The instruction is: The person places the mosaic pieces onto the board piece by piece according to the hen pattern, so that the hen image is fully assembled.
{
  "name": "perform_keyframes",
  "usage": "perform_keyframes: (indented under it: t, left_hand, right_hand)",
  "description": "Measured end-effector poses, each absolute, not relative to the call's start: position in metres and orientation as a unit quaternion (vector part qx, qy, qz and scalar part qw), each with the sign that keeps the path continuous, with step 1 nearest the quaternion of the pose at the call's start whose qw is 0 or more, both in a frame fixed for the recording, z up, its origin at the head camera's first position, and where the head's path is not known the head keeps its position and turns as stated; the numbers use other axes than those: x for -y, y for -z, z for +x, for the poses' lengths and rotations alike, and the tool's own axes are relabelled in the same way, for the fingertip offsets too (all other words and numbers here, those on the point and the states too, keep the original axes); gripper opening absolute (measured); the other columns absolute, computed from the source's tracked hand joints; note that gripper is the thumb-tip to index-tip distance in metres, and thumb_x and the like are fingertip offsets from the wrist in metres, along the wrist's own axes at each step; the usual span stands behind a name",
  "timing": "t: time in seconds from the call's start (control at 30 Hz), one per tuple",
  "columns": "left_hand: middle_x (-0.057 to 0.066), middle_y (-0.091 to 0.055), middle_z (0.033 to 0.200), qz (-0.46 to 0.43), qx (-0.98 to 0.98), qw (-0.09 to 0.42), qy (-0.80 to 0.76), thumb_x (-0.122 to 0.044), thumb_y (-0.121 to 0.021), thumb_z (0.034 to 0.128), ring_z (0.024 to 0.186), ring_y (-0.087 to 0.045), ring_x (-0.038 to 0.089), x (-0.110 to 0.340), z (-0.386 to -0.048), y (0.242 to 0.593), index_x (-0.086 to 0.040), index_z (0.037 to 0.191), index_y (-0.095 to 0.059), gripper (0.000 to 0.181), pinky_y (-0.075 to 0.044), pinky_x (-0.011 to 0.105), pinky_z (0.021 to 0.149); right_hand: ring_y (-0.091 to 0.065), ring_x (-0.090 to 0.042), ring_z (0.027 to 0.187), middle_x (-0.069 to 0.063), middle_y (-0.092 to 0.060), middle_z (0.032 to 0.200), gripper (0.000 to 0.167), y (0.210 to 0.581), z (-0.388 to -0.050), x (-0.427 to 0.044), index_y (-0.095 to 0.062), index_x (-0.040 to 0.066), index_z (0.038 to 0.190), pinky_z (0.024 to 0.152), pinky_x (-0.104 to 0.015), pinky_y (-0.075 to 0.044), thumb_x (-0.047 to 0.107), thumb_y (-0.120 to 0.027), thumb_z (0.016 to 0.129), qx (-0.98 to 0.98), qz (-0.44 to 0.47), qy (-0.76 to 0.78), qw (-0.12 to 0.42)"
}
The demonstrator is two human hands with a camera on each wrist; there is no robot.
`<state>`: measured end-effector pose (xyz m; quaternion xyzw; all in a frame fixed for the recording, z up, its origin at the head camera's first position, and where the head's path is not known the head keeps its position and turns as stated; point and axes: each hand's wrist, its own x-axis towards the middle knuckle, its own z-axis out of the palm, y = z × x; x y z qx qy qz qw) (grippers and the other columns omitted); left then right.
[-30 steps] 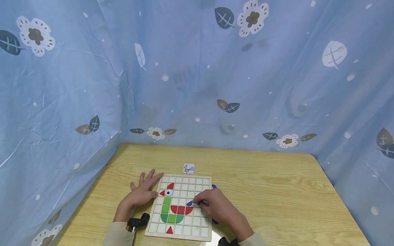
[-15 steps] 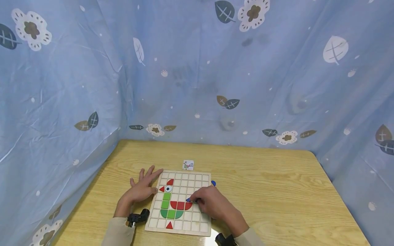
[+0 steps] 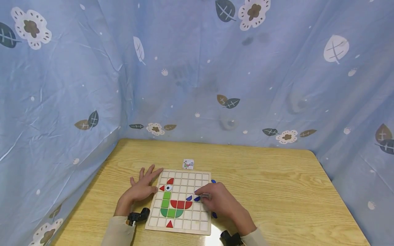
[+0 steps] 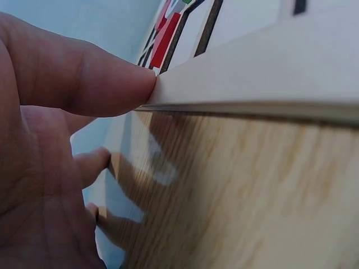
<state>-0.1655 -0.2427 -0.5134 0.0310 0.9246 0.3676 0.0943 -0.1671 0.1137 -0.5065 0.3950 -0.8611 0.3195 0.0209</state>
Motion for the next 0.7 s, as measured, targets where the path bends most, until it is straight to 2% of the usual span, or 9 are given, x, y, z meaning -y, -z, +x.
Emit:
perform_keyframes:
  t: [0.2, 0.4, 0.7]
  left_hand:
    - [0.024, -0.013, 0.183, 0.030, -0.926, 0.093, -0.365, -0.006, -0.064, 0.0827, 0.166, 0.013, 0.057, 0.241, -0.166, 0.513, -0.018, 0.169, -0.045, 0.089, 0.021, 0.088, 0.114]
    - [0.024, -0.013, 0.183, 0.027, -0.926, 0.094, -0.365, -0.005, -0.064, 0.0820, 0.166, 0.013, 0.057, 0.241, -0.166, 0.514, -0.018, 0.169, -0.045, 0.090, 0.023, 0.088, 0.114]
    - [0.023, -0.012, 0.183, 0.029, -0.926, 0.094, -0.366, -0.005, -0.064, 0.0823, 0.166, 0.014, 0.056, 0.242, -0.166, 0.514, -0.020, 0.169, -0.045, 0.090, 0.022, 0.087, 0.114]
  right_hand:
    - [-0.079, -0.010, 0.098, 0.007, -0.085, 0.104, 0.027, 0.509, -0.167, -0.138, -0.087, 0.016, 0.108, 0.085, -0.035, -0.066, -0.003, -0.080, 0.090, 0.875, 0.362, -0.321, 0.031]
    - [-0.079, -0.008, 0.103, 0.011, -0.085, 0.104, 0.033, 0.519, -0.159, -0.159, -0.087, 0.020, 0.107, 0.090, -0.036, -0.066, -0.005, -0.080, 0.087, 0.886, 0.338, -0.316, 0.039]
    - [-0.078, -0.004, 0.100, 0.013, -0.084, 0.103, 0.035, 0.520, -0.135, -0.188, -0.086, 0.021, 0.107, 0.086, -0.032, -0.066, -0.005, -0.085, 0.083, 0.888, 0.305, -0.336, 0.070]
